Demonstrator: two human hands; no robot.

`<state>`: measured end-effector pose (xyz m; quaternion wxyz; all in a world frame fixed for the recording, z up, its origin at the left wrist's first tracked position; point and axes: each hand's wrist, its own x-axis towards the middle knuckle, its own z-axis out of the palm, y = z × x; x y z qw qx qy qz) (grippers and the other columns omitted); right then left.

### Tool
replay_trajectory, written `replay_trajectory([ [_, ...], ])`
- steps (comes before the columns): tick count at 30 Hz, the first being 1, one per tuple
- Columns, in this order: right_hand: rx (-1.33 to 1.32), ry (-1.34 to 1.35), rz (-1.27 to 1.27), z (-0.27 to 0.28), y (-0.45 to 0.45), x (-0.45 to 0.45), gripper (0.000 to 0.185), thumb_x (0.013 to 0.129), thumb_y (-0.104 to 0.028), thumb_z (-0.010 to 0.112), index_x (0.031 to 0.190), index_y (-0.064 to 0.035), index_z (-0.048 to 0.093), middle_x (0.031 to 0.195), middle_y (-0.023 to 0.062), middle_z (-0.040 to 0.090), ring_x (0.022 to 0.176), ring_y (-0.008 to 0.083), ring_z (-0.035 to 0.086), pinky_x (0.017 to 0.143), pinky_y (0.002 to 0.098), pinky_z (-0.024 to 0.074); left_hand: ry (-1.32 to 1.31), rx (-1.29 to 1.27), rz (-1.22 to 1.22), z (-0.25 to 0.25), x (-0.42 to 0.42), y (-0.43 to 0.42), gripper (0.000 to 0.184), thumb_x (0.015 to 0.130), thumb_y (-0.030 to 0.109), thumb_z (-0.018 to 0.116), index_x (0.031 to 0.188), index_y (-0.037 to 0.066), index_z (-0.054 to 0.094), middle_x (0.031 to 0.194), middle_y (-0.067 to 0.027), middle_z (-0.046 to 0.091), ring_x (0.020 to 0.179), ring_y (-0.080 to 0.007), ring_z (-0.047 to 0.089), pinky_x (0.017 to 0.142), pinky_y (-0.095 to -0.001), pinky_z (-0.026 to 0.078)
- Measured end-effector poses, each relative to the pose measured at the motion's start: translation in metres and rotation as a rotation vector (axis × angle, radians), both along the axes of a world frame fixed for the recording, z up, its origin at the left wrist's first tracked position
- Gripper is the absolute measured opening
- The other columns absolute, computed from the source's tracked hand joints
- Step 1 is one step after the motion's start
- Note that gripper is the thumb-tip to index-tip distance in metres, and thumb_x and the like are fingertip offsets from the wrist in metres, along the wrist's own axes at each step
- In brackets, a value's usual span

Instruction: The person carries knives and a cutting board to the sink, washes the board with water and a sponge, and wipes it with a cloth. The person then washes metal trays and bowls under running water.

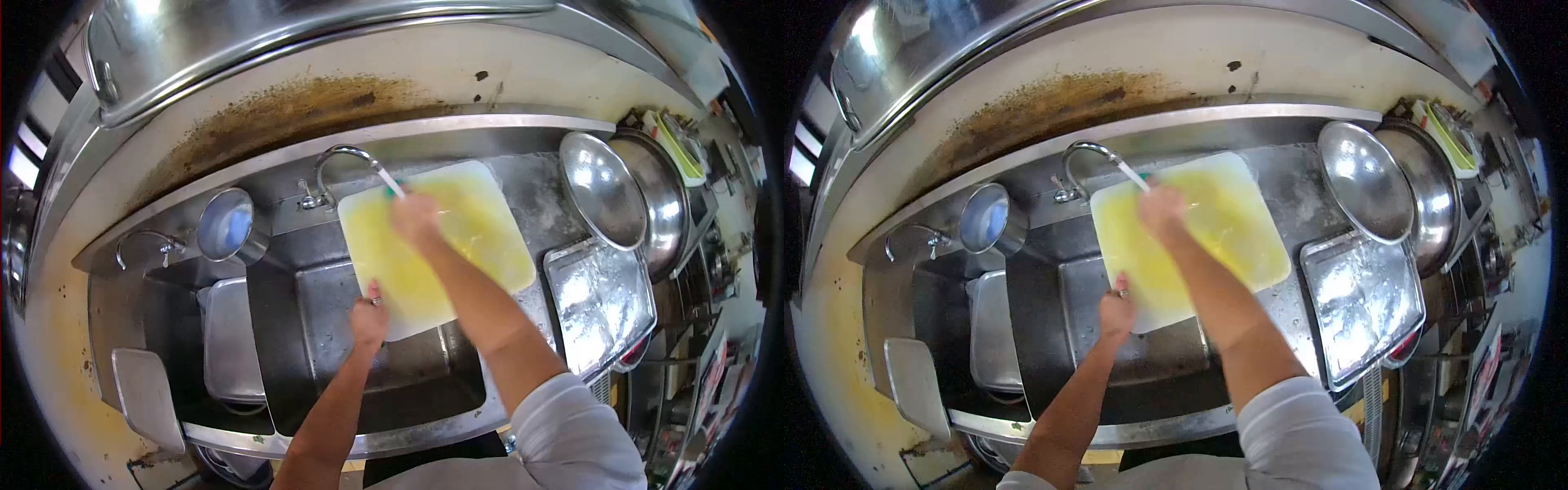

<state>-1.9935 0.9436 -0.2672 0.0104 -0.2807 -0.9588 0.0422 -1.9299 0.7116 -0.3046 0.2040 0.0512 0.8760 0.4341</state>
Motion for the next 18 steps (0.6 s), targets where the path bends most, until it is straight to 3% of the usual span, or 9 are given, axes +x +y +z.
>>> replay_trajectory([
  [2,-0.067,0.069,0.133,0.030,-0.069,-0.025,0.032,0.094,-0.031,0.055,0.108,-0.0032,0.062,0.083,0.0165,0.073,0.078,0.0364,0.073,0.067,0.0485,0.0574,0.051,-0.058,-0.107,0.002,-0.001,-0.004,0.081,0.101,0.062,0.040,0.087,-0.015,0.063,0.085,-0.0377,0.065,0.090,-0.0546,0.065,0.078,-0.0548,0.051],
  [5,-0.085,0.124,-0.013,-0.022,-0.003,-0.034,0.034,0.092,-0.034,0.056,0.103,-0.0027,0.063,0.083,0.0176,0.073,0.079,0.0378,0.072,0.072,0.0512,0.0566,0.080,-0.083,-0.145,-0.002,-0.002,-0.012,0.081,0.101,0.061,0.040,0.084,-0.014,0.063,0.086,-0.0361,0.065,0.089,-0.0550,0.064,0.077,-0.0556,0.051],
  [7,-0.091,0.203,-0.139,0.035,0.048,0.000,0.038,0.090,-0.037,0.060,0.103,-0.0012,0.064,0.081,0.0179,0.072,0.077,0.0386,0.072,0.073,0.0517,0.0563,0.087,-0.078,-0.106,-0.001,-0.007,-0.010,0.080,0.101,0.061,0.040,0.084,-0.014,0.062,0.086,-0.0357,0.066,0.088,-0.0552,0.064,0.077,-0.0558,0.051],
  [9,-0.146,0.173,-0.060,0.003,0.020,-0.010,0.044,0.088,-0.039,0.063,0.107,0.0010,0.062,0.080,0.0189,0.072,0.076,0.0393,0.071,0.072,0.0521,0.0564,0.080,-0.090,-0.080,0.007,-0.006,-0.003,0.079,0.101,0.061,0.039,0.085,-0.014,0.062,0.086,-0.0361,0.065,0.087,-0.0551,0.064,0.076,-0.0559,0.051],
  [13,-0.186,0.172,0.209,0.036,-0.102,-0.003,0.044,0.086,-0.042,0.067,0.103,-0.0016,0.067,0.081,0.0191,0.072,0.077,0.0390,0.072,0.070,0.0521,0.0568,0.018,-0.092,-0.050,-0.015,-0.007,-0.005,0.080,0.101,0.062,0.038,0.092,-0.015,0.060,0.085,-0.0376,0.065,0.087,-0.0548,0.065,0.077,-0.0559,0.050],
  [16,-0.135,0.030,0.005,0.027,-0.018,-0.002,0.036,0.088,-0.036,0.062,0.097,-0.0008,0.066,0.084,0.0175,0.073,0.081,0.0358,0.073,0.071,0.0500,0.0570,-0.008,-0.057,-0.038,0.006,-0.001,-0.007,0.080,0.101,0.061,0.036,0.095,-0.015,0.060,0.086,-0.0387,0.065,0.088,-0.0554,0.064,0.078,-0.0561,0.050],
  [18,-0.145,0.108,-0.271,0.052,0.068,0.036,0.040,0.090,-0.040,0.061,0.101,-0.0018,0.066,0.090,0.0210,0.073,0.086,0.0368,0.072,0.074,0.0493,0.0575,-0.017,-0.013,-0.013,0.022,-0.001,-0.006,0.079,0.102,0.061,0.036,0.094,-0.014,0.060,0.086,-0.0386,0.065,0.088,-0.0561,0.064,0.079,-0.0562,0.050],
])
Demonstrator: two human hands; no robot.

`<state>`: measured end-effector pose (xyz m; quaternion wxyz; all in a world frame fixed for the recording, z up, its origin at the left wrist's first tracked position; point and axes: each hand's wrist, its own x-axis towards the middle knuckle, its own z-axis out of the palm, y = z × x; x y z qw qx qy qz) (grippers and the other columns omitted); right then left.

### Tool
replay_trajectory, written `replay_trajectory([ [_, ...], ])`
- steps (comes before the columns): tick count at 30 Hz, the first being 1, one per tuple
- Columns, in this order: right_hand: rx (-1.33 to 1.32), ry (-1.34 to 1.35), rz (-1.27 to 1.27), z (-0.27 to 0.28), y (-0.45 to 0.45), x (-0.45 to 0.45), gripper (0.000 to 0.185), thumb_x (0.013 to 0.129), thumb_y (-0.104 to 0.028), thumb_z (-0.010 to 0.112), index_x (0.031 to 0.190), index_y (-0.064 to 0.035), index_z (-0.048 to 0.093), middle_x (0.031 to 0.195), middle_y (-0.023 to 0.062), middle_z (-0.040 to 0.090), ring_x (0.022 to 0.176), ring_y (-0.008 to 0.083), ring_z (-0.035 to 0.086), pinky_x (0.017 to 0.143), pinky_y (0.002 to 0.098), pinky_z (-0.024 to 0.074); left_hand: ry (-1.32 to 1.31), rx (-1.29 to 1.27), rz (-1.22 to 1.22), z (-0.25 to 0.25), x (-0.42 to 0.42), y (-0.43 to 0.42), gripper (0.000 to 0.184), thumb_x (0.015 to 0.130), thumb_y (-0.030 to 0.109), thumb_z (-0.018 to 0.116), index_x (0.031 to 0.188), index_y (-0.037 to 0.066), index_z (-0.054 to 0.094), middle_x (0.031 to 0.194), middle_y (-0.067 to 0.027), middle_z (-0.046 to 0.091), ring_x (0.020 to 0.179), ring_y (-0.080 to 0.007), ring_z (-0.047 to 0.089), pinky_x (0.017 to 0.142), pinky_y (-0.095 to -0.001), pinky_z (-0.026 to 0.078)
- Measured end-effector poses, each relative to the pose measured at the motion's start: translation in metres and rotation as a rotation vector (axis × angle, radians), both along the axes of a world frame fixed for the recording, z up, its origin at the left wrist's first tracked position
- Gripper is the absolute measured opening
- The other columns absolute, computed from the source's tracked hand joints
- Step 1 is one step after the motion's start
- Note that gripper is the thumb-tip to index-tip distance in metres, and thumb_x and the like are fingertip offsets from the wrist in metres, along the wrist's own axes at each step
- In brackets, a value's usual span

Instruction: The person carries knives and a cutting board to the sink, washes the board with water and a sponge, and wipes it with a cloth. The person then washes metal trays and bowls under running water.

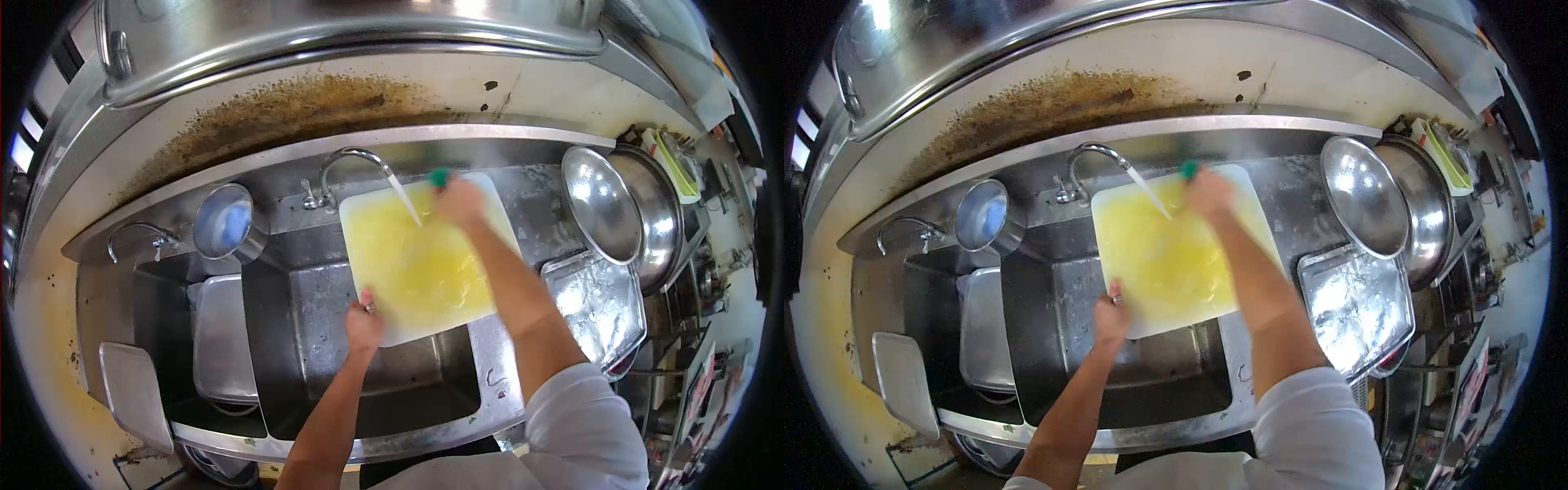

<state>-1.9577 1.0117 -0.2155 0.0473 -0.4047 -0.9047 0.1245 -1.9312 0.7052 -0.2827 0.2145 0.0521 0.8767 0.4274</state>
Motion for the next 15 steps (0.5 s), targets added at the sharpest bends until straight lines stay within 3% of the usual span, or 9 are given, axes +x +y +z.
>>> replay_trajectory([
  [1,0.118,0.009,-0.033,0.000,0.033,0.033,0.041,0.091,-0.041,0.060,0.100,-0.0016,0.065,0.092,0.0210,0.073,0.089,0.0360,0.072,0.075,0.0496,0.0576,-0.001,0.003,0.018,-0.011,0.000,-0.002,0.079,0.102,0.060,0.036,0.094,-0.014,0.060,0.086,-0.0386,0.065,0.088,-0.0562,0.064,0.079,-0.0562,0.050],
  [3,0.111,-0.016,-0.119,-0.002,0.055,0.085,0.044,0.092,-0.043,0.059,0.105,-0.0016,0.063,0.097,0.0215,0.072,0.093,0.0359,0.072,0.077,0.0498,0.0573,-0.001,0.028,0.051,-0.043,-0.004,0.001,0.078,0.102,0.059,0.036,0.094,-0.015,0.060,0.085,-0.0388,0.065,0.088,-0.0566,0.064,0.079,-0.0562,0.050],
  [6,0.025,-0.133,-0.140,-0.002,-0.031,0.109,0.050,0.090,-0.046,0.060,0.113,-0.0017,0.059,0.099,0.0235,0.070,0.094,0.0388,0.071,0.079,0.0531,0.0554,-0.004,-0.022,0.034,-0.043,-0.007,0.003,0.078,0.103,0.058,0.036,0.093,-0.015,0.060,0.086,-0.0391,0.065,0.088,-0.0558,0.065,0.079,-0.0560,0.050],
  [9,0.067,-0.013,0.224,-0.015,-0.120,0.095,0.053,0.087,-0.049,0.062,0.110,-0.0008,0.062,0.080,0.0227,0.070,0.075,0.0419,0.071,0.068,0.0523,0.0565,0.052,-0.035,0.028,-0.026,-0.005,0.004,0.076,0.103,0.055,0.036,0.092,-0.015,0.061,0.087,-0.0394,0.064,0.088,-0.0548,0.065,0.078,-0.0560,0.050],
  [12,0.085,-0.013,-0.055,-0.038,-0.036,0.093,0.052,0.088,-0.048,0.062,0.109,-0.0007,0.061,0.081,0.0246,0.071,0.078,0.0421,0.071,0.070,0.0527,0.0568,0.054,0.038,0.014,-0.033,-0.005,0.001,0.074,0.104,0.053,0.037,0.090,-0.016,0.061,0.086,-0.0397,0.064,0.087,-0.0544,0.065,0.078,-0.0559,0.050],
  [13,0.116,0.087,-0.147,-0.019,-0.003,0.108,0.052,0.089,-0.049,0.061,0.109,-0.0009,0.060,0.082,0.0248,0.071,0.077,0.0413,0.071,0.070,0.0526,0.0567,0.033,0.039,0.033,-0.028,-0.005,0.003,0.074,0.104,0.053,0.037,0.090,-0.016,0.061,0.086,-0.0395,0.064,0.087,-0.0541,0.065,0.077,-0.0557,0.050],
  [15,0.111,-0.038,-0.127,-0.016,0.022,0.130,0.053,0.089,-0.050,0.061,0.110,-0.0011,0.059,0.084,0.0224,0.071,0.077,0.0404,0.071,0.068,0.0524,0.0562,-0.010,0.037,0.054,-0.012,-0.001,0.004,0.074,0.104,0.053,0.038,0.091,-0.016,0.061,0.087,-0.0390,0.065,0.087,-0.0537,0.065,0.077,-0.0553,0.050],
])
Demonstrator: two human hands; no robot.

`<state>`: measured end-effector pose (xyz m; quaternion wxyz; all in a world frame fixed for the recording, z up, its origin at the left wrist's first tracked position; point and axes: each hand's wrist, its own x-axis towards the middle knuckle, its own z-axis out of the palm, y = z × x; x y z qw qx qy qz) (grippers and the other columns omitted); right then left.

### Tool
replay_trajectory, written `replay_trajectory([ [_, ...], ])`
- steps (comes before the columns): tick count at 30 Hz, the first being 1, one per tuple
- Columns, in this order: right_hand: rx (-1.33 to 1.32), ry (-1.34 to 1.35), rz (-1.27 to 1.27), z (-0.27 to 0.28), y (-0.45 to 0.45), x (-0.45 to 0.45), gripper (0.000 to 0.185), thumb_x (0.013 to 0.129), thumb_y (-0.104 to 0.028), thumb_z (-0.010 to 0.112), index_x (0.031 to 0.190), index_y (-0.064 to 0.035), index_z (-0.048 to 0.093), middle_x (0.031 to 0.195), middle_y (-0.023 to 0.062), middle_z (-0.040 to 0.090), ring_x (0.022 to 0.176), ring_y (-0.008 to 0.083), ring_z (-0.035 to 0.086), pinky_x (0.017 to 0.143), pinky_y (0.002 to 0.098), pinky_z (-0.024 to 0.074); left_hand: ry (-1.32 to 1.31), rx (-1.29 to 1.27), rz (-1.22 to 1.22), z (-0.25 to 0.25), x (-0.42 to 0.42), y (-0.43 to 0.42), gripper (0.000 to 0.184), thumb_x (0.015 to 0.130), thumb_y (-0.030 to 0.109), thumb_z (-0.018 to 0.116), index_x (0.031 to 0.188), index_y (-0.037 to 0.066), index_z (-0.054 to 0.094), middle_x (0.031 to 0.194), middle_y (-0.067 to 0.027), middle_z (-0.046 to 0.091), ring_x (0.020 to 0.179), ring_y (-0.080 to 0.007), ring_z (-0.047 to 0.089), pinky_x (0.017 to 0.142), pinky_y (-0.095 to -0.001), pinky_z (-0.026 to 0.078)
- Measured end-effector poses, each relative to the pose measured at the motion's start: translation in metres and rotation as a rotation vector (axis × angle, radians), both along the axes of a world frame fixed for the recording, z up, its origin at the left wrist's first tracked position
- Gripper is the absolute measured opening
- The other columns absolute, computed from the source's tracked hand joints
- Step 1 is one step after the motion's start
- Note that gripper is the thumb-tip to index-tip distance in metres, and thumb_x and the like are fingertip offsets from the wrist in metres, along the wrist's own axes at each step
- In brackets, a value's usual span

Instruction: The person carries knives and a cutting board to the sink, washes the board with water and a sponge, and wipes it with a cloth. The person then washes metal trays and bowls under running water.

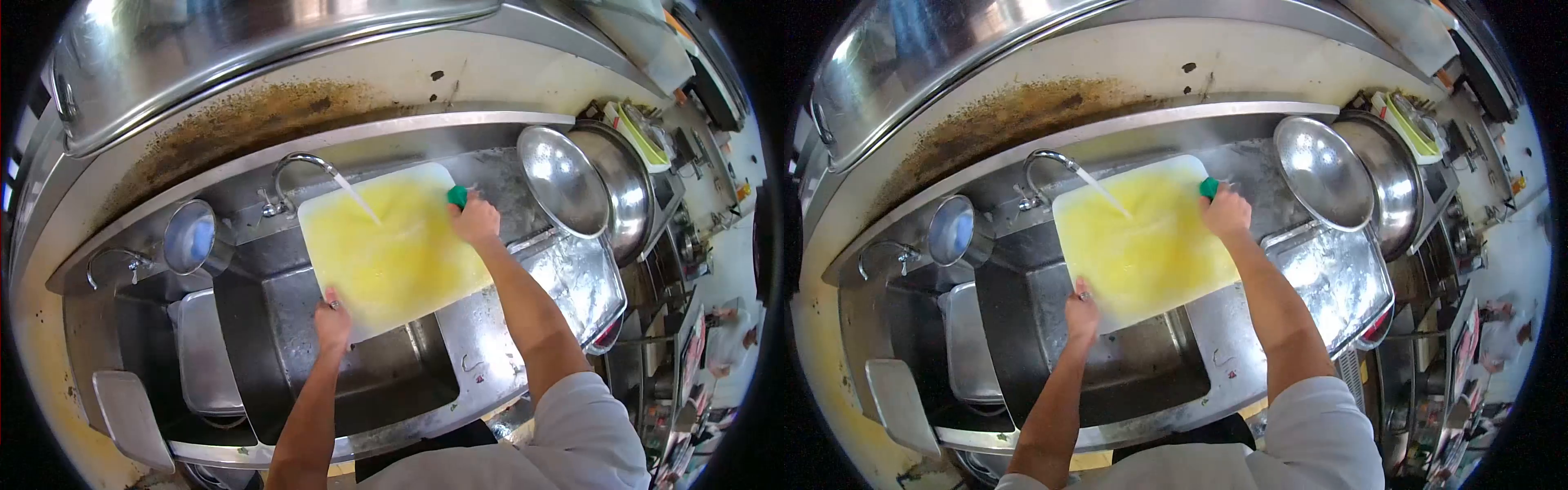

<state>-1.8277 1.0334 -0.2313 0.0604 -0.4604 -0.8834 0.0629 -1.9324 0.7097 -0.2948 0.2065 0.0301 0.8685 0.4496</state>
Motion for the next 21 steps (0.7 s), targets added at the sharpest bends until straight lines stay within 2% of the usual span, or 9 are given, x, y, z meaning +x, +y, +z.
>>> replay_trajectory([
  [4,-0.086,-0.090,0.116,-0.014,-0.106,-0.001,0.056,0.090,-0.051,0.059,0.117,-0.0020,0.059,0.092,0.0214,0.071,0.081,0.0416,0.070,0.076,0.0569,0.0540,0.066,-0.076,-0.004,-0.011,-0.004,0.002,0.076,0.104,0.055,0.036,0.092,-0.015,0.062,0.088,-0.0371,0.065,0.088,-0.0531,0.065,0.076,-0.0553,0.050],
  [5,0.000,-0.119,0.237,-0.006,-0.154,-0.007,0.058,0.088,-0.051,0.059,0.118,-0.0018,0.060,0.091,0.0224,0.071,0.083,0.0430,0.070,0.081,0.0593,0.0527,0.072,-0.077,-0.010,-0.017,-0.004,0.000,0.076,0.104,0.055,0.036,0.092,-0.015,0.062,0.088,-0.0366,0.066,0.088,-0.0531,0.065,0.076,-0.0555,0.050],
  [8,0.399,0.237,0.431,-0.020,-0.182,-0.007,0.054,0.088,-0.049,0.060,0.114,-0.0022,0.061,0.086,0.0224,0.071,0.081,0.0437,0.070,0.080,0.0567,0.0546,0.004,0.045,-0.019,-0.019,-0.008,0.003,0.078,0.104,0.057,0.034,0.091,-0.015,0.063,0.089,-0.0366,0.066,0.090,-0.0532,0.064,0.077,-0.0558,0.049],
  [10,-0.171,0.130,0.039,-0.004,-0.111,0.017,0.050,0.088,-0.047,0.061,0.109,-0.0021,0.062,0.083,0.0241,0.071,0.082,0.0443,0.070,0.077,0.0551,0.0559,-0.038,0.019,-0.024,-0.021,-0.002,-0.009,0.079,0.104,0.058,0.034,0.092,-0.015,0.063,0.091,-0.0370,0.066,0.092,-0.0531,0.064,0.078,-0.0553,0.049],
  [12,-0.159,0.028,-0.057,0.019,-0.045,0.054,0.048,0.088,-0.046,0.063,0.108,-0.0023,0.061,0.084,0.0248,0.071,0.083,0.0445,0.070,0.074,0.0541,0.0565,-0.009,-0.096,-0.022,-0.010,-0.004,-0.004,0.079,0.103,0.058,0.035,0.093,-0.015,0.063,0.092,-0.0375,0.066,0.094,-0.0528,0.064,0.079,-0.0540,0.049],
  [15,-0.133,-0.007,-0.079,0.001,-0.082,0.067,0.054,0.088,-0.047,0.062,0.115,-0.0010,0.060,0.092,0.0287,0.070,0.089,0.0468,0.069,0.079,0.0590,0.0541,-0.018,-0.030,0.006,-0.002,0.000,0.001,0.078,0.103,0.059,0.036,0.098,-0.015,0.062,0.095,-0.0369,0.066,0.096,-0.0513,0.065,0.081,-0.0518,0.050],
  [17,-0.173,0.015,0.083,-0.001,-0.162,0.058,0.060,0.090,-0.050,0.060,0.123,-0.0003,0.058,0.099,0.0305,0.069,0.094,0.0486,0.068,0.082,0.0629,0.0510,0.005,-0.025,0.019,0.004,0.002,0.001,0.079,0.103,0.060,0.036,0.100,-0.015,0.060,0.095,-0.0367,0.066,0.095,-0.0508,0.065,0.081,-0.0511,0.050],
  [20,0.215,0.140,0.301,-0.004,-0.173,0.072,0.065,0.090,-0.052,0.059,0.128,0.0006,0.056,0.107,0.0334,0.066,0.100,0.0512,0.065,0.087,0.0665,0.0465,-0.023,-0.007,-0.003,-0.001,-0.002,0.001,0.079,0.102,0.060,0.037,0.101,-0.016,0.059,0.094,-0.0369,0.066,0.094,-0.0508,0.065,0.081,-0.0509,0.050],
  [21,-0.011,0.140,-0.015,-0.028,-0.142,0.086,0.063,0.089,-0.051,0.063,0.123,0.0018,0.057,0.090,0.0296,0.069,0.084,0.0471,0.069,0.074,0.0614,0.0527,-0.047,-0.002,-0.011,-0.004,-0.003,-0.002,0.080,0.102,0.061,0.037,0.101,-0.016,0.059,0.094,-0.0371,0.066,0.094,-0.0509,0.065,0.082,-0.0509,0.050],
])
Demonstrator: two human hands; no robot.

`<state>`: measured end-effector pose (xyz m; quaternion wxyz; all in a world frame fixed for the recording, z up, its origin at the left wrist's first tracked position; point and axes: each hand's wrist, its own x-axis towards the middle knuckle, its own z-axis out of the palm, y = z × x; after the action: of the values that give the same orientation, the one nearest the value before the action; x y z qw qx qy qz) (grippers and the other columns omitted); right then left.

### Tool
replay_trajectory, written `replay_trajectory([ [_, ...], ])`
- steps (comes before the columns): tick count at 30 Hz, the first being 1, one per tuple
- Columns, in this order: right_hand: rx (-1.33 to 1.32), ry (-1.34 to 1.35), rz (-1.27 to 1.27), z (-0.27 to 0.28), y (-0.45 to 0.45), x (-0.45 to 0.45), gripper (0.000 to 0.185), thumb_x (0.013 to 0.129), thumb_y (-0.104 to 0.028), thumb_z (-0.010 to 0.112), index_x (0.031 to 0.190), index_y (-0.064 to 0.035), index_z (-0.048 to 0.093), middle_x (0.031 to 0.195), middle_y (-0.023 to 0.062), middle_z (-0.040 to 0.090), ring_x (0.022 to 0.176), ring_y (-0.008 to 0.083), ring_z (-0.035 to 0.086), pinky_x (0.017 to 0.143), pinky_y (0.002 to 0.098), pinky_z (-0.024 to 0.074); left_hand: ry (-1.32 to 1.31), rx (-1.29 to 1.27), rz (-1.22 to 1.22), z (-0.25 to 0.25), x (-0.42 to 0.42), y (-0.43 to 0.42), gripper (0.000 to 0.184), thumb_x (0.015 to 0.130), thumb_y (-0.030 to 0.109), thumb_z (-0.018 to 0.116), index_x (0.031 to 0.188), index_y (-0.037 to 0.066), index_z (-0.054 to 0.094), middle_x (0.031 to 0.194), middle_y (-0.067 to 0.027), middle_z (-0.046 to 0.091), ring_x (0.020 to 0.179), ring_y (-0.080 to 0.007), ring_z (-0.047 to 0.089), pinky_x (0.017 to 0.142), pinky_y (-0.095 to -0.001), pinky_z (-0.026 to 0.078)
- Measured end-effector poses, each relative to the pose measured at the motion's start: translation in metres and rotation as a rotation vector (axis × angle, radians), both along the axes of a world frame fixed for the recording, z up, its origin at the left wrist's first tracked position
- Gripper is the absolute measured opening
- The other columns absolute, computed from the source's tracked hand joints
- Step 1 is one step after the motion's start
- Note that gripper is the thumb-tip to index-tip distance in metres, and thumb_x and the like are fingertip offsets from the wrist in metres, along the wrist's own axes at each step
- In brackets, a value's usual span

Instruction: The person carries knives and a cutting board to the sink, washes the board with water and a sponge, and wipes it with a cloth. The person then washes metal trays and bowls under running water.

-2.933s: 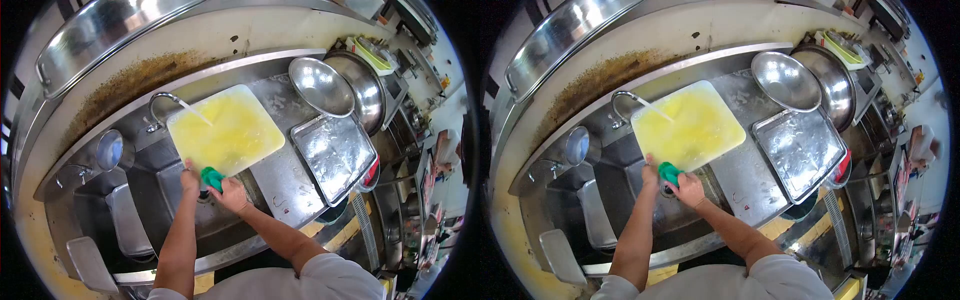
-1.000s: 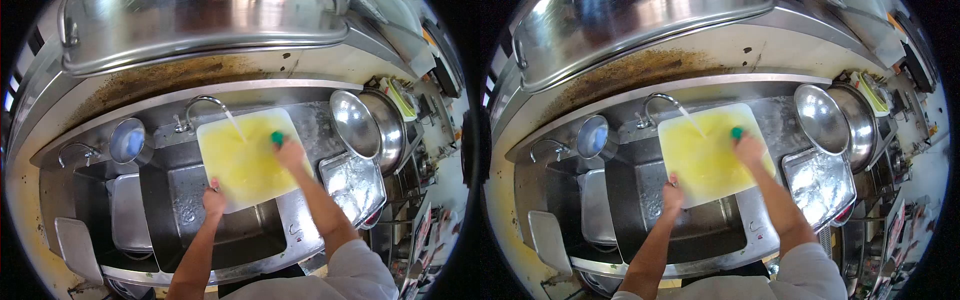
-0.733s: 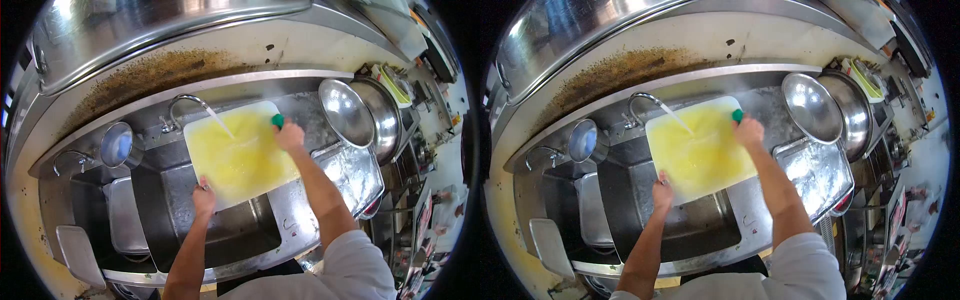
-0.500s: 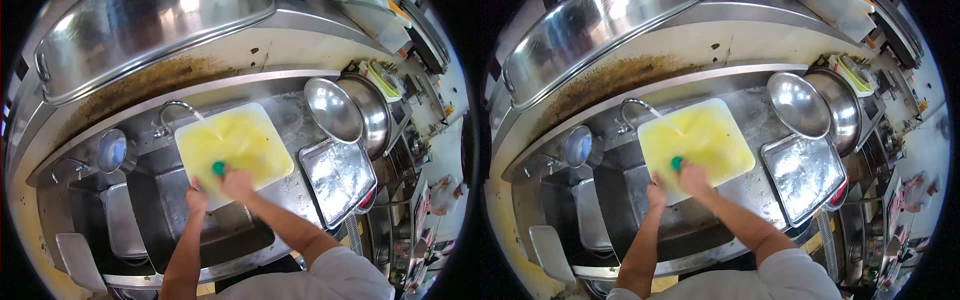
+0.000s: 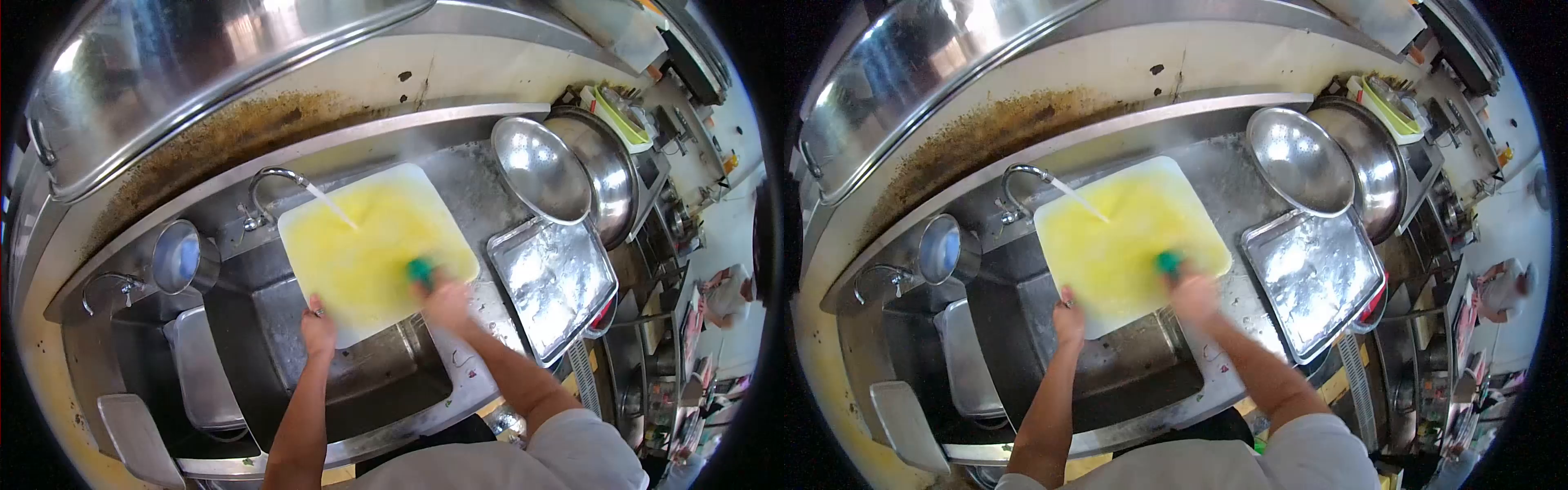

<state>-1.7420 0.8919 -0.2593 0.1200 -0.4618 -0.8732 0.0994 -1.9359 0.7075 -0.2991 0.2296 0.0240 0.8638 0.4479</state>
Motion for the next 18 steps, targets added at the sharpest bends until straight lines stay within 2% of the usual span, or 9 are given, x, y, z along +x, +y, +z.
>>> replay_trajectory([
  [1,-0.121,-0.023,-0.065,0.008,0.047,0.023,0.056,0.087,-0.049,0.066,0.108,0.0026,0.061,0.069,0.0238,0.067,0.062,0.0423,0.069,0.056,0.0541,0.0545,-0.008,-0.010,0.002,0.003,-0.001,-0.002,0.080,0.102,0.061,0.038,0.100,-0.016,0.059,0.094,-0.0378,0.066,0.094,-0.0515,0.065,0.082,-0.0514,0.050],
  [2,0.103,0.123,-0.077,-0.003,0.085,0.044,0.048,0.087,-0.047,0.067,0.092,0.0005,0.059,0.053,0.0174,0.061,0.046,0.0386,0.063,0.042,0.0487,0.0495,-0.013,-0.007,0.015,0.009,-0.002,0.004,0.079,0.102,0.060,0.038,0.099,-0.016,0.059,0.094,-0.0384,0.065,0.095,-0.0520,0.065,0.082,-0.0519,0.050],
  [5,0.213,-0.024,-0.043,0.013,0.087,0.016,0.044,0.086,-0.044,0.067,0.091,-0.0018,0.058,0.062,0.0192,0.065,0.056,0.0380,0.067,0.050,0.0500,0.0530,0.041,-0.037,-0.042,-0.011,0.005,-0.001,0.078,0.101,0.060,0.039,0.097,-0.016,0.058,0.094,-0.0396,0.064,0.093,-0.0537,0.064,0.081,-0.0539,0.050],
  [8,-0.143,-0.078,0.175,0.038,0.026,-0.086,0.037,0.092,-0.034,0.058,0.104,0.0007,0.057,0.075,0.0208,0.070,0.070,0.0388,0.071,0.063,0.0520,0.0554,0.109,-0.074,-0.035,-0.010,-0.001,0.002,0.076,0.102,0.058,0.040,0.094,-0.015,0.059,0.091,-0.0401,0.064,0.092,-0.0552,0.064,0.079,-0.0559,0.050],
  [10,-0.135,-0.050,0.448,0.023,-0.017,-0.155,0.034,0.090,-0.031,0.059,0.105,-0.0002,0.057,0.078,0.0196,0.071,0.070,0.0375,0.071,0.064,0.0508,0.0546,0.133,-0.098,-0.056,-0.009,0.003,0.000,0.074,0.102,0.057,0.041,0.092,-0.014,0.059,0.089,-0.0400,0.064,0.091,-0.0557,0.064,0.078,-0.0567,0.050],
  [12,-0.099,0.042,0.580,0.018,-0.030,-0.210,0.042,0.089,-0.037,0.062,0.103,0.0019,0.058,0.072,0.0201,0.069,0.068,0.0401,0.070,0.063,0.0518,0.0552,0.166,-0.093,-0.078,-0.014,0.004,-0.005,0.072,0.103,0.055,0.041,0.090,-0.013,0.060,0.087,-0.0396,0.064,0.091,-0.0556,0.064,0.078,-0.0569,0.050],
  [14,-0.011,0.053,0.438,0.012,0.002,-0.233,0.046,0.090,-0.040,0.061,0.108,0.0022,0.059,0.074,0.0194,0.070,0.069,0.0416,0.070,0.065,0.0502,0.0559,0.155,-0.060,-0.055,0.005,0.012,-0.012,0.070,0.103,0.054,0.041,0.088,-0.012,0.060,0.084,-0.0390,0.063,0.088,-0.0549,0.064,0.075,-0.0569,0.050],
  [16,0.001,-0.146,0.333,0.012,0.090,-0.226,0.050,0.092,-0.045,0.058,0.113,-0.0003,0.061,0.089,0.0181,0.074,0.080,0.0373,0.073,0.069,0.0490,0.0572,0.167,-0.060,-0.052,0.009,0.019,-0.019,0.070,0.103,0.054,0.041,0.087,-0.011,0.060,0.081,-0.0381,0.063,0.084,-0.0542,0.065,0.071,-0.0570,0.050],
  [18,-0.044,-0.149,0.105,0.038,0.163,-0.198,0.049,0.090,-0.047,0.060,0.107,-0.0010,0.066,0.099,0.0205,0.073,0.096,0.0363,0.071,0.081,0.0480,0.0569,0.202,-0.088,-0.062,0.002,0.027,-0.027,0.070,0.103,0.054,0.041,0.086,-0.011,0.059,0.077,-0.0367,0.063,0.078,-0.0536,0.065,0.067,-0.0571,0.050],
])
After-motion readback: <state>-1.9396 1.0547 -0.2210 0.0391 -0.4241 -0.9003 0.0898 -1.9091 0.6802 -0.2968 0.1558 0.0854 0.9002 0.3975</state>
